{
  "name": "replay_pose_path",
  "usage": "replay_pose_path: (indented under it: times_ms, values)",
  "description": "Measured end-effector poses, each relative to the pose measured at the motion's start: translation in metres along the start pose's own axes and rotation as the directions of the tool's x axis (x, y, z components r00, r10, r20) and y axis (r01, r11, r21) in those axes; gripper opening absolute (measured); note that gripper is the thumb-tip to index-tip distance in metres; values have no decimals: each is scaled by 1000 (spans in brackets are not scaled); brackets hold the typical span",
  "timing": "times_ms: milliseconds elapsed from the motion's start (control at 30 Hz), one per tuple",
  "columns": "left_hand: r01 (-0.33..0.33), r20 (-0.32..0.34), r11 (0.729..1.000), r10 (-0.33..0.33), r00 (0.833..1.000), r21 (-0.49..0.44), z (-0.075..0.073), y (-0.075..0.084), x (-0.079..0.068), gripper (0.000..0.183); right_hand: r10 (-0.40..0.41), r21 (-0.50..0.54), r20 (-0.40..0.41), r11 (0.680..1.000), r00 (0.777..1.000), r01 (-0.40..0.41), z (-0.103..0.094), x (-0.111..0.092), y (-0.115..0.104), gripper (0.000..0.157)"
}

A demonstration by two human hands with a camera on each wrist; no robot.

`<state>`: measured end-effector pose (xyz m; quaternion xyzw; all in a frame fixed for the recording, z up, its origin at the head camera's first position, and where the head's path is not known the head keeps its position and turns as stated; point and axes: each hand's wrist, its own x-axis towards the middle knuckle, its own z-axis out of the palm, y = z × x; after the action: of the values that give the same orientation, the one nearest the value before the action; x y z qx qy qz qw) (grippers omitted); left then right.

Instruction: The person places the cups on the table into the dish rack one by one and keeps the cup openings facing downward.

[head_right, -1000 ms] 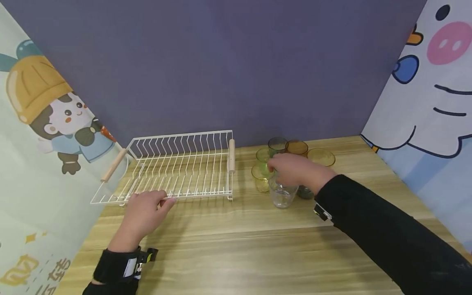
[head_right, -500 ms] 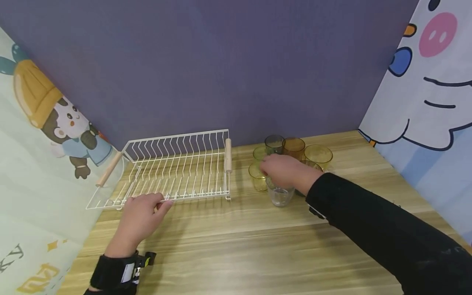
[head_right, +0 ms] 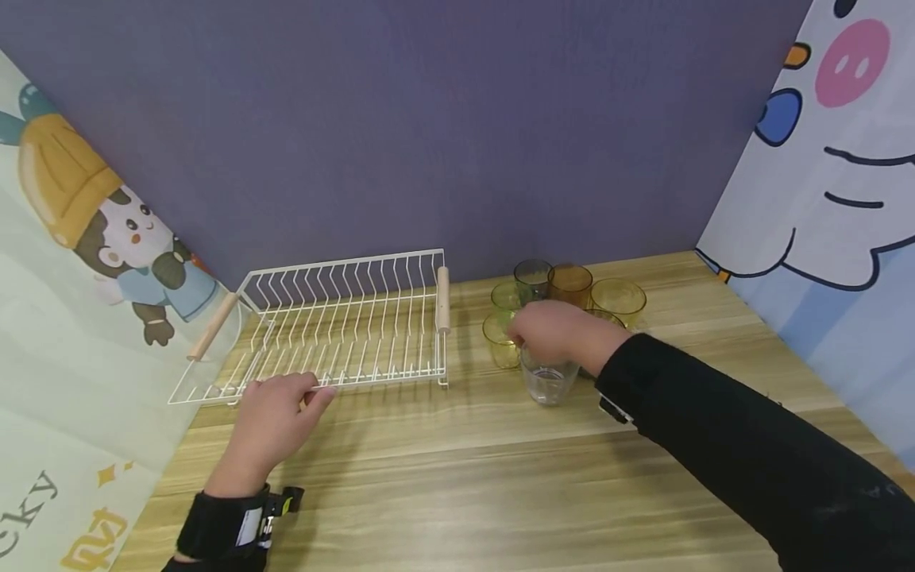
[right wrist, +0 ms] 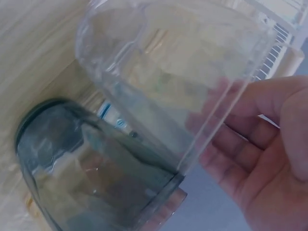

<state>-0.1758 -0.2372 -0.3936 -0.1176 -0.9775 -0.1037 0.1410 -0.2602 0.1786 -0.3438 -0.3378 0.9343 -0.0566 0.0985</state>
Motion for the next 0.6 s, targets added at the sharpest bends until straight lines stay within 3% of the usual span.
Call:
replay_pose_path:
  times_ms: [400,600]
  values:
    - [-12,-5,1000,12,1000,-3,-2,-2,1,46,112,194,83,973,990,-126,-5,-2,4,41]
    - [-3,7,1000,4,1000,-8,-2,0,0,45,133,249,23,959,991,-134,4,-7,1,40]
